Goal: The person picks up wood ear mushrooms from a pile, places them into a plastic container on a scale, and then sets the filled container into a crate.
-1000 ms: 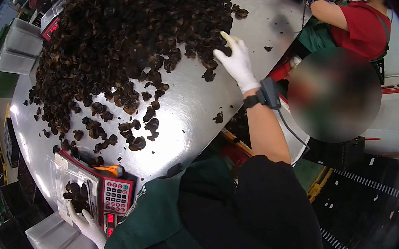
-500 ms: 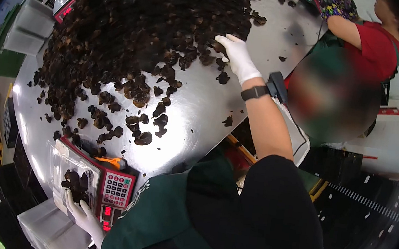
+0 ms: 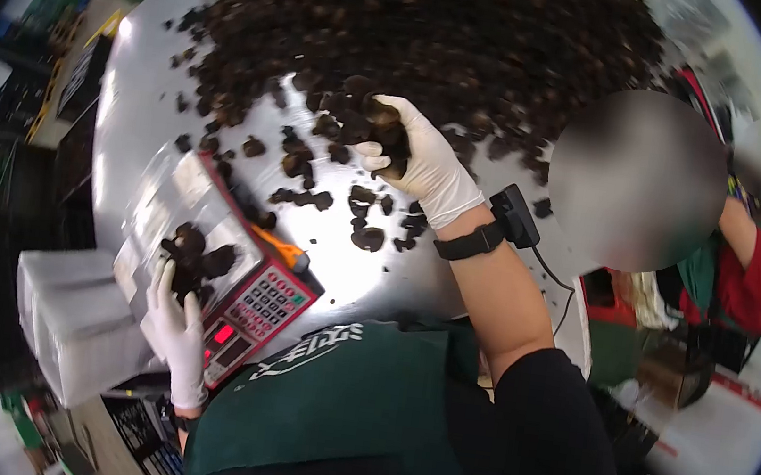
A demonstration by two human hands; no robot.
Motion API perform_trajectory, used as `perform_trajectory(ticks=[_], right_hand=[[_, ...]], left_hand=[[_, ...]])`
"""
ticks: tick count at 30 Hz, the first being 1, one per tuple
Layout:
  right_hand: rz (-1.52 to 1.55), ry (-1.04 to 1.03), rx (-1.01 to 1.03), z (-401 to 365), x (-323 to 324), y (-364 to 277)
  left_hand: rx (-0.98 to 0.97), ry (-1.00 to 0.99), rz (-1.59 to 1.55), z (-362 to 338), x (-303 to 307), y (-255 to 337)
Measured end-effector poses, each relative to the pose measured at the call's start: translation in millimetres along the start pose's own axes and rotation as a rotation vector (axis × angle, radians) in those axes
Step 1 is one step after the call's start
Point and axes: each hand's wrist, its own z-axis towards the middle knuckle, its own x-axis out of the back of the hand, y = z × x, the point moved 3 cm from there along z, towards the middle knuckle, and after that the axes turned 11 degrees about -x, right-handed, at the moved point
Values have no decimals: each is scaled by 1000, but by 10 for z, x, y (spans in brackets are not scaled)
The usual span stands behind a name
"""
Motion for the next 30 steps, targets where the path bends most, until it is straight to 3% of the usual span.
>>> perform_trajectory(ticks=[2, 3, 5, 6, 8, 10, 11, 13, 15, 17, 18, 21, 22, 25, 26, 28, 29, 30], right_hand=[[-125, 102, 15, 296, -303, 230], [-255, 46, 6, 431, -452, 342], [-743, 92, -3, 545, -1016, 573], [-928, 13, 27, 612, -1276, 742], [-1295, -155, 225, 922, -1413, 1139], [-1704, -398, 630, 1096, -1442, 1493], [-2045, -406, 595, 1140, -1415, 1658], [-2244, -251, 828, 1034, -1332, 1881], [-2401, -129, 777, 896, -1416, 1888], [-2269, -81, 889, 851, -1348, 1874], [-2213, -104, 746, 836, -1294, 1840], [-2433, -35, 594, 861, -1289, 1822], [-2468, 19, 694, 778, -1291, 1798], [-2169, -80, 959, 532, -1217, 1550], [-1978, -92, 960, 391, -1140, 1379], [-1901, 153, 847, 190, -850, 927], [-1793, 404, 744, 73, -542, 721], [-1994, 678, 689, 13, -234, 524]], left_hand=[[28, 82, -104, -7, -8, -24], [53, 139, -176, -3, 12, -21], [23, 247, -140, 13, 108, -21], [42, 287, -161, 30, 151, -61], [63, 313, -219, 57, 185, -111], [88, 303, -276, 112, 168, -135], [91, 293, -327, 107, 142, -94], [134, 232, -427, 76, 14, -148], [32, 217, -164, 74, -15, -158], [218, 214, -326, -15, -102, -282], [173, 136, -147, -5, -52, -291], [9, 29, 93, 108, -77, -175], [28, 25, 104, 128, -58, -75], [-41, -2, 144, 68, -122, -185], [-44, -9, 108, 163, -63, -9], [-90, -13, 137, 191, -49, -12], [-97, -7, 132, 186, -51, -18], [-79, -4, 108, 194, -50, -1]])
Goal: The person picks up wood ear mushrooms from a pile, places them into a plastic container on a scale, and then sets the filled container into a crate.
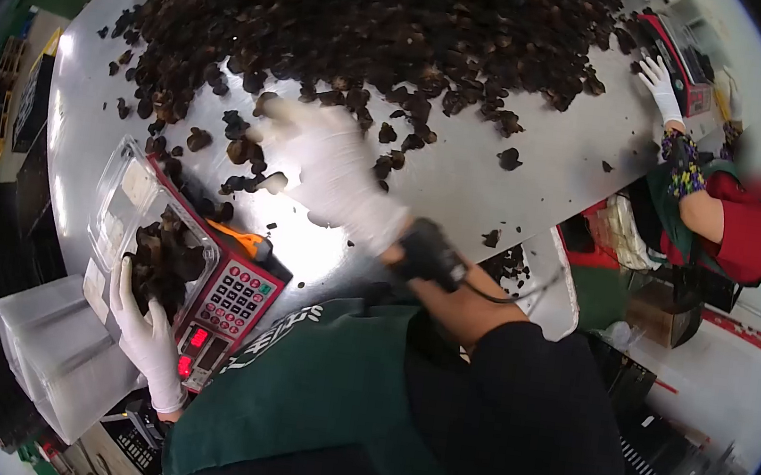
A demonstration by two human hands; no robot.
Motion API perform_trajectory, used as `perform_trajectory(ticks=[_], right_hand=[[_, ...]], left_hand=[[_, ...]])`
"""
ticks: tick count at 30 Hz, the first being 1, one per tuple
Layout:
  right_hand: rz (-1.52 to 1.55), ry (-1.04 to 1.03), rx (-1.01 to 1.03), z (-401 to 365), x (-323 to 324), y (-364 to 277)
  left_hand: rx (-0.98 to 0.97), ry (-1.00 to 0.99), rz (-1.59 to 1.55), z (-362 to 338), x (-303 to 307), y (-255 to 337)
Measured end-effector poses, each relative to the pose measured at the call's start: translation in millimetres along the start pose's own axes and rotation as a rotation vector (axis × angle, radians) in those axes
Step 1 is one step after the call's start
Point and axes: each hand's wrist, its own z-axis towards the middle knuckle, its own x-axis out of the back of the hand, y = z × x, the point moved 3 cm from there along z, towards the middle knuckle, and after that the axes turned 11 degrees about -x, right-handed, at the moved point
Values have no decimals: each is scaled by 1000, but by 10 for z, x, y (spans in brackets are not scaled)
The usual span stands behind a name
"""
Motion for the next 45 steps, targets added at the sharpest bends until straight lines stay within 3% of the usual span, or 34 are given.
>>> perform_trajectory(ticks=[3, 5, 9, 13, 15, 19, 21, 23, 27, 29, 31, 34, 36, 37, 38, 39, 40, 41, 45], right_hand=[[-280, 174, -238, -99, -9, 899], [-242, 77, -260, -12, -8, 1006], [-268, -2, -54, 206, -266, 1020], [-112, -19, 39, 366, -400, 1143], [48, 87, 59, 354, -350, 1180], [579, 29, -368, 376, -357, 1317], [600, -95, -584, 396, -278, 1263], [592, -152, -576, 443, -317, 1322], [361, 2, -302, 562, -253, 1035], [416, -156, -410, 624, -204, 886], [509, -198, -381, 609, -157, 412], [638, -240, -152, 410, -185, -466], [695, -200, 192, 234, -303, -897], [657, -317, 280, 156, -345, -1134], [468, -211, 560, 75, -378, -1311], [577, -373, 412, -27, -620, -1403], [359, -294, 567, -59, -676, -1443], [205, -296, 580, -111, -708, -1481], [164, -122, 585, 6, -487, -1396]], left_hand=[[34, 20, -21, 15, 8, 49], [20, 40, 32, -5, -18, 9], [171, 43, -158, 18, 22, 91], [-9, 165, -167, -93, 112, 50], [17, 210, -144, -208, 206, -13], [176, 411, -108, -362, 449, -256], [318, 457, -125, -426, 598, -381], [356, 516, -138, -467, 738, -487], [306, 529, -69, -424, 992, -558], [246, 481, -14, -359, 1037, -563], [217, 487, -64, -258, 961, -565], [211, 382, -75, -112, 784, -509], [218, 356, -207, 55, 632, -298], [157, 331, -225, 116, 568, -171], [127, 276, -194, 151, 491, -52], [98, 222, -157, 181, 422, 49], [39, 181, -177, 250, 387, 165], [157, 109, -407, 219, 293, 199], [-9, 153, -380, 231, 50, 165]])
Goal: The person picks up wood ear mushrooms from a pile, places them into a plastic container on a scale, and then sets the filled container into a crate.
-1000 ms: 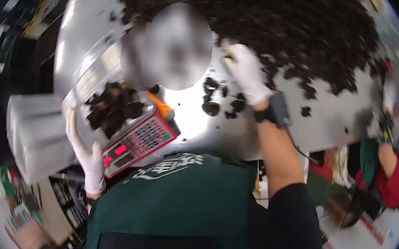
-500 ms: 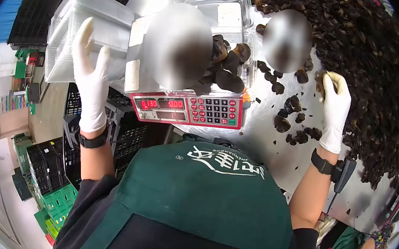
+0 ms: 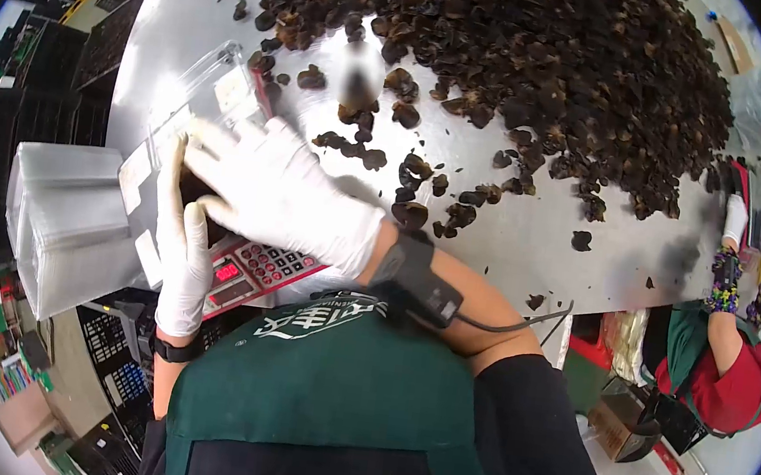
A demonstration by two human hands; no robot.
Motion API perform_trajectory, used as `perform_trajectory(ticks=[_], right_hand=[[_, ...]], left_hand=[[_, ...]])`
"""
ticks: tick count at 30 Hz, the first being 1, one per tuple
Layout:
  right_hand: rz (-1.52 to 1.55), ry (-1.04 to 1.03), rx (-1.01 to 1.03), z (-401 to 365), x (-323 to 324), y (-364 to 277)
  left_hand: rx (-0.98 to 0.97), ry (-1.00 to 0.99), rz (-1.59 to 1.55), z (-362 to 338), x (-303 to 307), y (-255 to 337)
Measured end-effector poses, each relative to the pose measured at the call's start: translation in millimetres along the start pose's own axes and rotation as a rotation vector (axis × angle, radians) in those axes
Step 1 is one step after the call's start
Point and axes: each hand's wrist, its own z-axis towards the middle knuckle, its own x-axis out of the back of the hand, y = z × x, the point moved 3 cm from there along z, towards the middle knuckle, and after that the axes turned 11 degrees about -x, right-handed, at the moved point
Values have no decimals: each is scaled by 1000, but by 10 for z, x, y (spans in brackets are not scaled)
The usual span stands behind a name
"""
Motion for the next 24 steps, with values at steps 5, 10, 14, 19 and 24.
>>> perform_trajectory(ticks=[5, 10, 14, 19, 24], right_hand=[[-111, 148, -395, -86, 178, 1429], [-244, 13, -436, -465, 29, 2202], [-73, 38, -527, -430, 66, 2308], [-18, 117, -594, -219, 108, 1921], [-126, -143, -765, -128, -49, 1841]], left_hand=[[-55, -246, 367, 51, -91, 17], [-1, -199, 320, 58, -96, 22], [54, -83, 221, 49, -15, 15], [105, 23, 298, 22, 195, -26], [150, 51, 269, -26, 286, -61]])
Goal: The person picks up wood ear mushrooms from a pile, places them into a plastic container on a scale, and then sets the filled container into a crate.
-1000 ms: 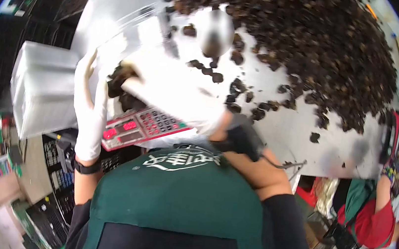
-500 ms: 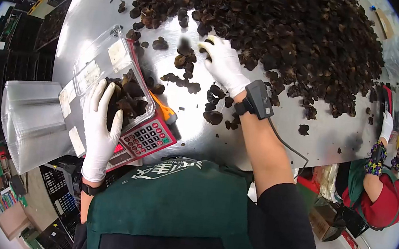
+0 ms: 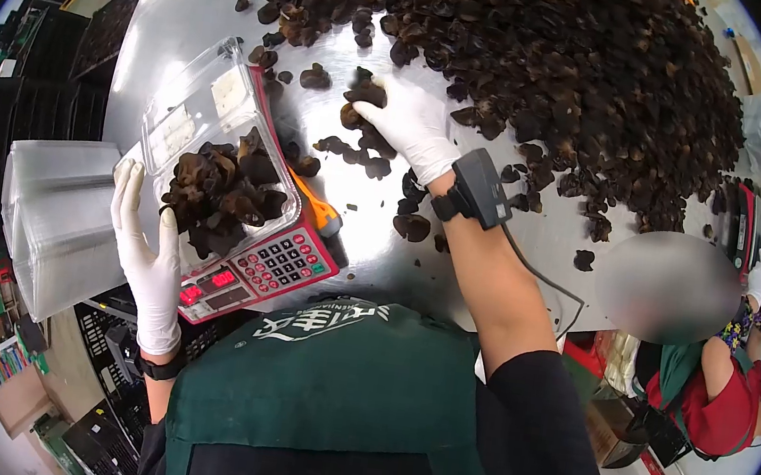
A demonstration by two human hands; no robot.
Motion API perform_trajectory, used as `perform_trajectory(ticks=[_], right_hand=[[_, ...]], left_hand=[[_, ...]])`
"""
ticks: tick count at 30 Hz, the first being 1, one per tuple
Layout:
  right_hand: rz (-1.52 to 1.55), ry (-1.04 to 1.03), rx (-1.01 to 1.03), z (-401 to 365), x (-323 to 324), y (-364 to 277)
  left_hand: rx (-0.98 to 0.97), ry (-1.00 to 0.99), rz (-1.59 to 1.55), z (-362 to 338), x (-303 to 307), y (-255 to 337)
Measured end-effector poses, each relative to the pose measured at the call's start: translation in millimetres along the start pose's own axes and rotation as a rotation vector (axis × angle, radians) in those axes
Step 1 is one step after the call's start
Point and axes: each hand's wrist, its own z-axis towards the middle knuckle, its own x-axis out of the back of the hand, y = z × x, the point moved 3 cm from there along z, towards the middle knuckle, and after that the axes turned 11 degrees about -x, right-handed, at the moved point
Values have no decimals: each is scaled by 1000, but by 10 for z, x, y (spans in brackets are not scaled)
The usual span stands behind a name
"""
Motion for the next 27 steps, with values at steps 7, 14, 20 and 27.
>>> perform_trajectory(ticks=[7, 14, 20, 27], right_hand=[[73, -26, 87, -2, -16, 288], [-72, 222, 177, -397, 347, 597], [-197, 436, 155, -758, 738, 746], [-26, 190, -211, -1702, 1356, 1547]], left_hand=[[32, 10, 23, -94, 18, -58], [17, -6, 23, -59, -7, -65], [-30, -1, -25, 20, -83, -25], [-25, 4, -67, 4, -61, -42]])
